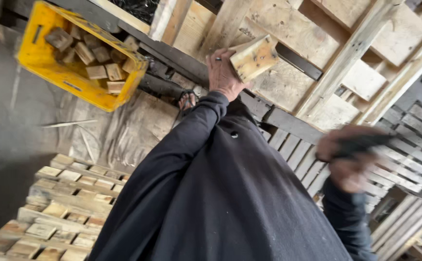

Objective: The person uses a hammer to drive nails into small wooden blocks placed on a wooden pallet. The person repeatedly picks up blocks, positions them, and hammers nails into them, then places the blocks aside.

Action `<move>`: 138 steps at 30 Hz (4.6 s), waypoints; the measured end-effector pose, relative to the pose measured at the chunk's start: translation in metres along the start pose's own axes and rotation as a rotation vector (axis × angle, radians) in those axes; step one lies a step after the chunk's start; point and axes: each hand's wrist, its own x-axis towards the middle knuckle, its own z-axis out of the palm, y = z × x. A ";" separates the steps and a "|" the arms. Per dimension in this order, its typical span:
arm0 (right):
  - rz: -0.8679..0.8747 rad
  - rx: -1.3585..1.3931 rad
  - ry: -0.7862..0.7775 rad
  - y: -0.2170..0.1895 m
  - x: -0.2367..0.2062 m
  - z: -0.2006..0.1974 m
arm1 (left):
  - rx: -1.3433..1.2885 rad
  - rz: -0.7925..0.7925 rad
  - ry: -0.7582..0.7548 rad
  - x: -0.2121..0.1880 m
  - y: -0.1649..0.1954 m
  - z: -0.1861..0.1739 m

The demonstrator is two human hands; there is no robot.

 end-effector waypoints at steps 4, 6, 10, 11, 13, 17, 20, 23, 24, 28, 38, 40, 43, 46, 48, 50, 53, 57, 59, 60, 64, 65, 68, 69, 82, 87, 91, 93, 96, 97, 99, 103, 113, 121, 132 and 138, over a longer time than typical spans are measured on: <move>-0.449 0.142 0.140 -0.010 0.020 -0.010 | -0.047 -0.072 -0.012 -0.002 -0.004 0.000; -0.154 0.079 0.063 0.025 0.018 0.010 | -0.022 -0.079 -0.038 -0.001 -0.003 0.001; 1.002 -0.295 -0.089 0.100 -0.031 0.043 | 0.085 -0.069 -0.069 0.000 0.001 0.000; 0.994 -0.245 -0.013 0.107 -0.045 0.044 | 0.153 -0.038 -0.118 -0.001 0.002 -0.001; 0.946 -0.091 0.126 0.114 -0.058 0.048 | 0.198 -0.052 -0.098 -0.002 0.003 -0.003; 0.609 -0.235 -0.035 0.102 -0.031 0.064 | 0.040 -0.097 0.048 -0.001 0.008 -0.001; 0.958 -0.272 -0.048 0.080 0.010 0.057 | 0.011 -0.165 0.022 0.001 0.013 0.002; 0.417 0.061 0.040 0.033 0.026 0.011 | 0.019 -0.214 -0.049 0.003 0.015 -0.001; -0.021 0.114 0.023 0.018 0.032 -0.010 | 0.046 -0.212 -0.065 0.003 0.014 -0.002; -0.512 0.178 0.101 -0.031 0.042 -0.054 | 0.055 -0.193 -0.046 0.000 0.011 -0.004; 0.984 -0.198 0.045 0.071 0.003 0.044 | 0.047 -0.217 -0.029 0.002 0.015 0.003; 0.590 0.349 0.137 0.054 -0.001 0.005 | 0.058 -0.189 -0.060 0.002 0.015 -0.001; -0.182 0.239 0.127 0.020 0.016 -0.034 | 0.059 -0.114 -0.025 0.004 0.014 -0.005; -0.348 0.142 0.208 0.005 0.036 -0.015 | 0.016 -0.179 -0.061 0.003 0.014 -0.006; -0.326 0.013 0.066 0.025 0.047 0.023 | 0.017 -0.172 -0.048 0.002 0.014 -0.004; 0.429 -0.133 -0.034 0.049 0.036 0.060 | 0.038 -0.175 -0.051 0.002 0.014 -0.002; 1.006 -0.055 0.080 0.069 0.005 0.062 | 0.082 -0.167 -0.051 0.003 0.013 0.000; 0.094 -0.114 0.097 0.038 -0.011 -0.010 | 0.033 -0.242 -0.063 0.007 0.011 0.002; -0.211 0.101 0.176 0.011 0.004 -0.041 | 0.051 -0.172 -0.046 0.007 0.010 0.002; -0.349 0.117 0.232 -0.005 0.008 -0.049 | 0.051 -0.150 -0.055 0.006 0.009 0.002; -0.489 0.087 0.320 -0.008 0.018 -0.004 | 0.004 -0.188 -0.055 0.006 0.005 0.004; -0.253 -0.004 0.276 0.014 0.016 0.023 | -0.007 -0.220 -0.091 0.006 0.004 0.005; 1.001 -0.138 0.056 0.079 0.001 0.080 | 0.019 -0.140 -0.031 0.009 0.004 0.008; 0.992 -0.128 0.130 0.090 -0.009 0.083 | 0.018 -0.112 -0.001 0.008 0.005 0.010; -0.181 -0.015 0.229 0.016 0.035 0.027 | 0.031 -0.215 -0.131 0.011 0.015 -0.002; 0.844 0.072 0.186 0.084 0.008 0.070 | 0.022 -0.126 -0.047 0.019 0.022 -0.010; 0.599 0.273 0.334 0.063 0.007 0.022 | -0.066 -0.180 -0.050 0.023 0.023 -0.009; 0.339 0.530 0.237 0.055 0.007 0.010 | -0.029 -0.246 -0.107 0.024 0.022 -0.005; 0.000 0.241 0.163 0.069 0.003 0.023 | -0.014 -0.210 -0.077 0.022 0.019 0.001; 0.147 0.319 0.158 0.082 0.002 0.032 | -0.003 -0.233 -0.110 0.022 0.018 0.004; 0.533 0.281 0.138 0.106 -0.002 0.051 | 0.021 -0.291 -0.192 0.021 0.016 0.007; 0.949 -0.045 0.091 0.124 -0.009 0.065 | -0.025 -0.184 -0.026 0.022 0.016 0.010; 0.720 0.174 0.231 0.075 -0.015 0.069 | -0.033 0.224 -0.183 0.070 0.036 -0.043; 0.576 0.246 0.294 0.082 -0.025 0.078 | 0.303 0.184 -0.257 0.086 0.051 -0.067; 0.840 0.050 0.133 0.116 0.008 0.082 | 0.286 0.185 -0.319 0.077 0.044 -0.073; 0.457 0.299 0.179 0.110 -0.003 0.078 | 0.203 0.169 -0.239 0.070 0.048 -0.078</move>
